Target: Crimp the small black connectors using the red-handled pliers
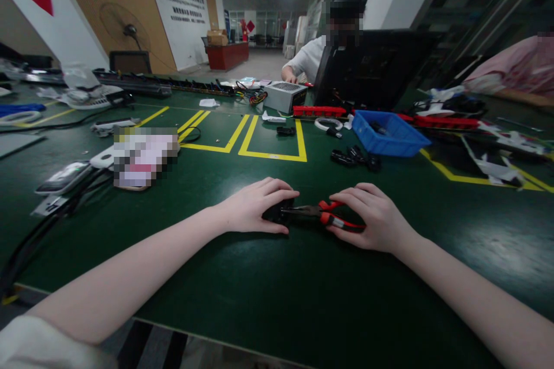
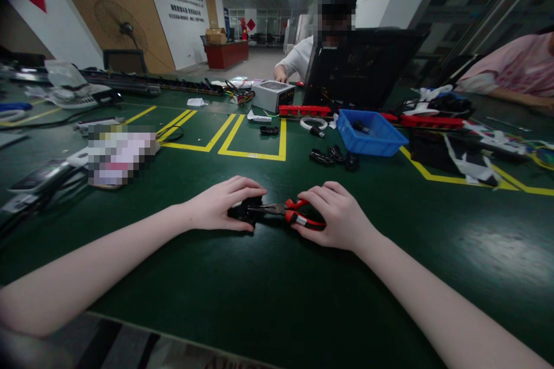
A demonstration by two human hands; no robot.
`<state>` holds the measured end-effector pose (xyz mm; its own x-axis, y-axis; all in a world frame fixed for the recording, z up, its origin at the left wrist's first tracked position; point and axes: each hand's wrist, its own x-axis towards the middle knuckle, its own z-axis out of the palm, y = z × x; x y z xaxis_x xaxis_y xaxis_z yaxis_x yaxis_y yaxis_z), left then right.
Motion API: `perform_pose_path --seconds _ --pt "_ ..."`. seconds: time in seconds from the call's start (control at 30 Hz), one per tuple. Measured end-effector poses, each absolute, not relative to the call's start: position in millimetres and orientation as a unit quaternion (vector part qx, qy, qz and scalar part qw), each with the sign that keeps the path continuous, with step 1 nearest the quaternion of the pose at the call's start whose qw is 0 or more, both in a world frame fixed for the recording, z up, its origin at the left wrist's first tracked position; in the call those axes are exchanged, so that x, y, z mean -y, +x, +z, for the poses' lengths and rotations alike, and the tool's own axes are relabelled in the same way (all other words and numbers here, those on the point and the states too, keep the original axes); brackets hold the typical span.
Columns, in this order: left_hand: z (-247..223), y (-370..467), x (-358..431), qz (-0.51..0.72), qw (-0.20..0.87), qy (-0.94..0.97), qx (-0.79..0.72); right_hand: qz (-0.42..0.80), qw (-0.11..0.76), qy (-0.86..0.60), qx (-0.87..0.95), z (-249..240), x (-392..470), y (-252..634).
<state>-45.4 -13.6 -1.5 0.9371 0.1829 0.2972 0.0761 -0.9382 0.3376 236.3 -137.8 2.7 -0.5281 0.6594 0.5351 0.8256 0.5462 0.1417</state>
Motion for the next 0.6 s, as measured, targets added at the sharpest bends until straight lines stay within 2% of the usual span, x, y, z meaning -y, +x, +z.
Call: perform_pose_path --seconds 0.33,0.6 --pt "-1.2 -45.4 14.6 0.172 0.139 0.973 -0.064 -0.181 0.225 -0.442 0.849 -3.7 137.0 239.4" --pt "0.0 -44.1 15.1 0.167 0.149 0.973 -0.065 -0.246 0.231 -0.435 0.835 2.4 136.9 237.8"
